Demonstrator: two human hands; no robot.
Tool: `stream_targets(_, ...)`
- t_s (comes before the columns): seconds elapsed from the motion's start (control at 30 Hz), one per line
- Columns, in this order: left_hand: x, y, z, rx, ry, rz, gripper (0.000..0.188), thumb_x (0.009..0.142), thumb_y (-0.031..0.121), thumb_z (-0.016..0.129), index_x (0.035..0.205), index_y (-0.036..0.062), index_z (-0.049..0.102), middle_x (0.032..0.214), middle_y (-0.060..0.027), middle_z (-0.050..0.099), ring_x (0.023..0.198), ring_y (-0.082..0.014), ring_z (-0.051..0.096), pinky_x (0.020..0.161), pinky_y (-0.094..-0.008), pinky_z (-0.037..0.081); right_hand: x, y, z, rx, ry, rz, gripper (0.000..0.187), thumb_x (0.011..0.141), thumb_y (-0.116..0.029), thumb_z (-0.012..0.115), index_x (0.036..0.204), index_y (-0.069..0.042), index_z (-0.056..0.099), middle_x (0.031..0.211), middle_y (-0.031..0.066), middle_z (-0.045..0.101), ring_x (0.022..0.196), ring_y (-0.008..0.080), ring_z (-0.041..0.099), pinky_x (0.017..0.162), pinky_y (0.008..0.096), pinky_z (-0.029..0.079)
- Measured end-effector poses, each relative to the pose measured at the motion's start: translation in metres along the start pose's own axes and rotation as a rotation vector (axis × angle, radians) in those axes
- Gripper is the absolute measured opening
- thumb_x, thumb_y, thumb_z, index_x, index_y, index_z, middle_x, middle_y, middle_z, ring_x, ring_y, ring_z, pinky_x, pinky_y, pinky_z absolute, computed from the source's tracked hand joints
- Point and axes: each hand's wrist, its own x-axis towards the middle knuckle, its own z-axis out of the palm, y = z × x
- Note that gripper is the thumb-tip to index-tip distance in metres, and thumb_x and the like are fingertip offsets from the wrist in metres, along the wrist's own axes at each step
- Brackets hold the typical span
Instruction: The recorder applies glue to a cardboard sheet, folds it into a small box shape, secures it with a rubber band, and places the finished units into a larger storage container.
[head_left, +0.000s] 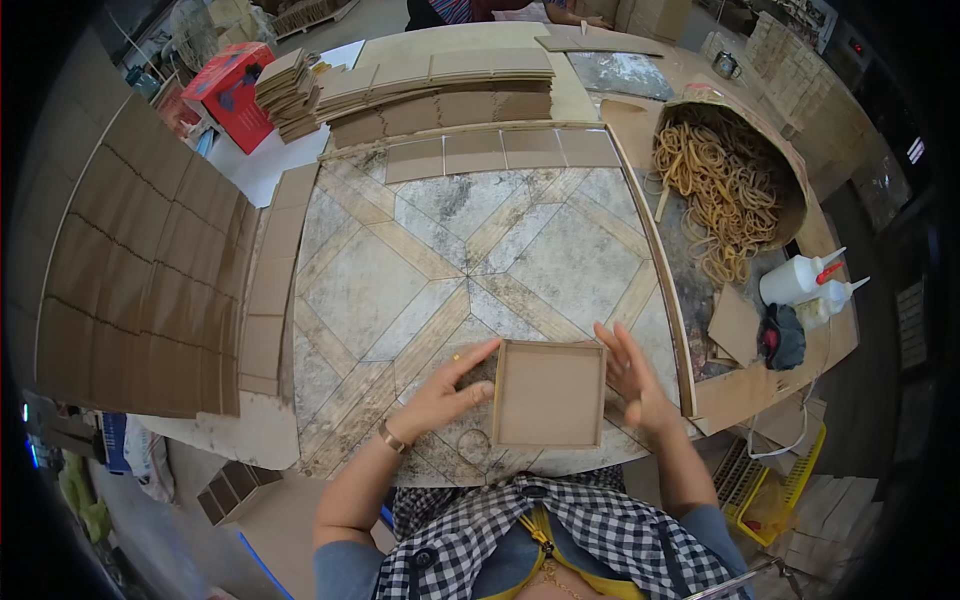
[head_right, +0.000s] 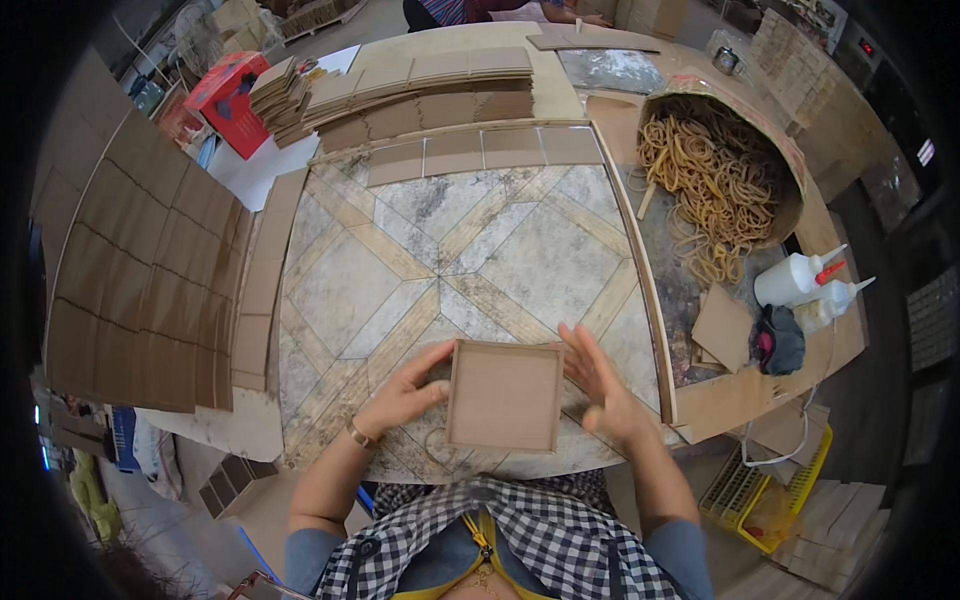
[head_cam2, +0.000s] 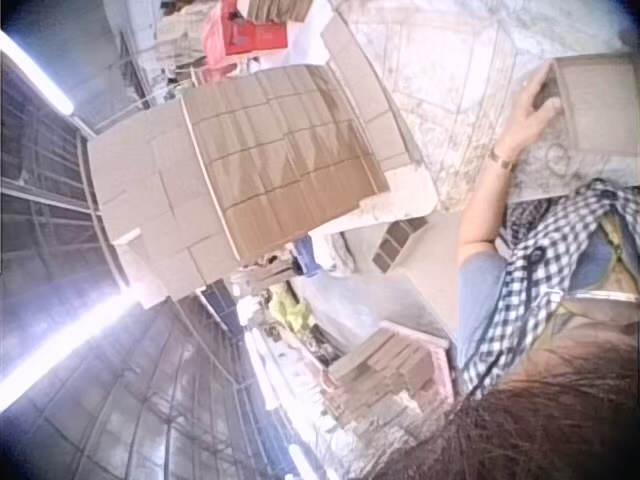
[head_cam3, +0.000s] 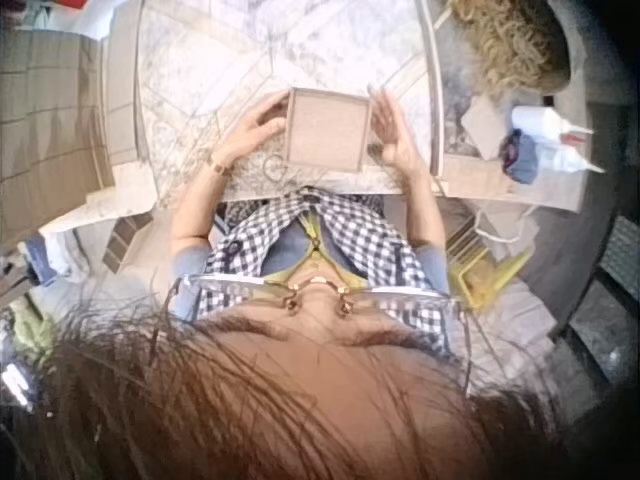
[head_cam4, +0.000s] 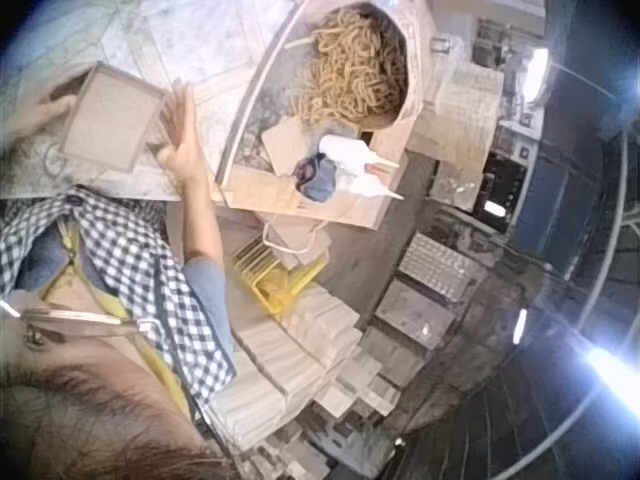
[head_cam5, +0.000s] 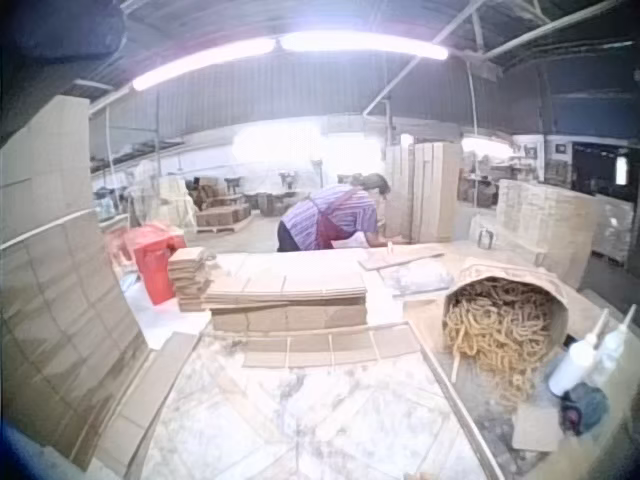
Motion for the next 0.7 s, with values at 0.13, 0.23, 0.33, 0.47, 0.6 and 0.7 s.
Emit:
stream_targets(0.13, -0.003, -0.014, 0.007, 0.014, -0.084, 0.091, 0.078, 0.090, 0.048, 0.053, 0.147, 0.0070, 0.020, 0.151, -0.0143, 0.023, 0.140, -0.0274, 0.020, 0.113, -0.0397, 0.019, -0.023, 0.012, 0.011, -0.278, -0.089, -0.079, 0.135, 0.050, -0.056, 0.084, 0.148, -0.006, 0.004, 0.155, 0.0165, 0.001, 0.143, 0.0303, 0.004, 0.114, 0.0434, 0.013)
stream_targets(0.23, -0.001, 0.007, 0.017, -0.075, -0.034, 0.123, 0.088, 0.088, 0.058, 0.048, 0.149, 0.0066, 0.010, 0.154, -0.0146, 0.013, 0.142, -0.0278, 0.012, 0.113, -0.0412, 0.016, -0.014, 0.002, 0.015, -0.263, -0.078, -0.148, 0.135, 0.051, -0.054, 0.084, 0.148, -0.006, 0.004, 0.155, 0.0169, 0.002, 0.143, 0.0308, 0.006, 0.114, 0.0433, 0.013)
stream_targets(0.33, 0.011, 0.020, 0.020, -0.035, 0.001, 0.206, 0.099, 0.084, 0.070, 0.043, 0.149, 0.0074, 0.002, 0.155, -0.0159, 0.005, 0.143, -0.0285, 0.007, 0.114, -0.0428, 0.014, 0.004, -0.009, 0.010, -0.233, -0.095, -0.132, 0.134, 0.052, -0.054, 0.084, 0.148, -0.006, 0.004, 0.154, 0.0173, 0.005, 0.143, 0.0307, 0.009, 0.114, 0.0430, 0.014)
stream_targets(0.47, 0.016, 0.005, 0.030, -0.200, 0.080, 0.015, 0.111, 0.075, 0.079, 0.042, 0.149, 0.0089, -0.002, 0.154, -0.0172, 0.003, 0.143, -0.0285, 0.003, 0.114, -0.0427, 0.013, 0.009, 0.014, -0.002, -0.301, -0.066, 0.014, 0.130, 0.053, -0.055, 0.083, 0.148, -0.005, 0.008, 0.153, 0.0177, 0.014, 0.142, 0.0305, 0.014, 0.114, 0.0412, 0.018)
stream_targets(0.6, 0.018, 0.000, 0.022, -0.297, -0.035, -0.019, 0.121, 0.067, 0.083, 0.048, 0.149, 0.0103, -0.004, 0.154, -0.0177, 0.000, 0.143, -0.0285, 0.000, 0.114, -0.0438, 0.010, 0.007, 0.015, -0.007, -0.423, -0.055, 0.036, 0.131, 0.051, -0.057, 0.082, 0.148, -0.006, 0.011, 0.152, 0.0174, 0.017, 0.141, 0.0307, 0.018, 0.113, 0.0403, 0.019)
stream_targets(0.7, 0.014, -0.004, 0.006, -0.289, -0.118, 0.001, 0.130, 0.060, 0.081, 0.058, 0.149, 0.0111, -0.005, 0.154, -0.0179, -0.002, 0.143, -0.0287, -0.001, 0.114, -0.0445, 0.009, 0.004, 0.005, -0.006, -0.351, -0.094, 0.022, 0.129, 0.051, -0.058, 0.081, 0.148, -0.006, 0.013, 0.152, 0.0175, 0.018, 0.140, 0.0312, 0.020, 0.112, 0.0405, 0.021)
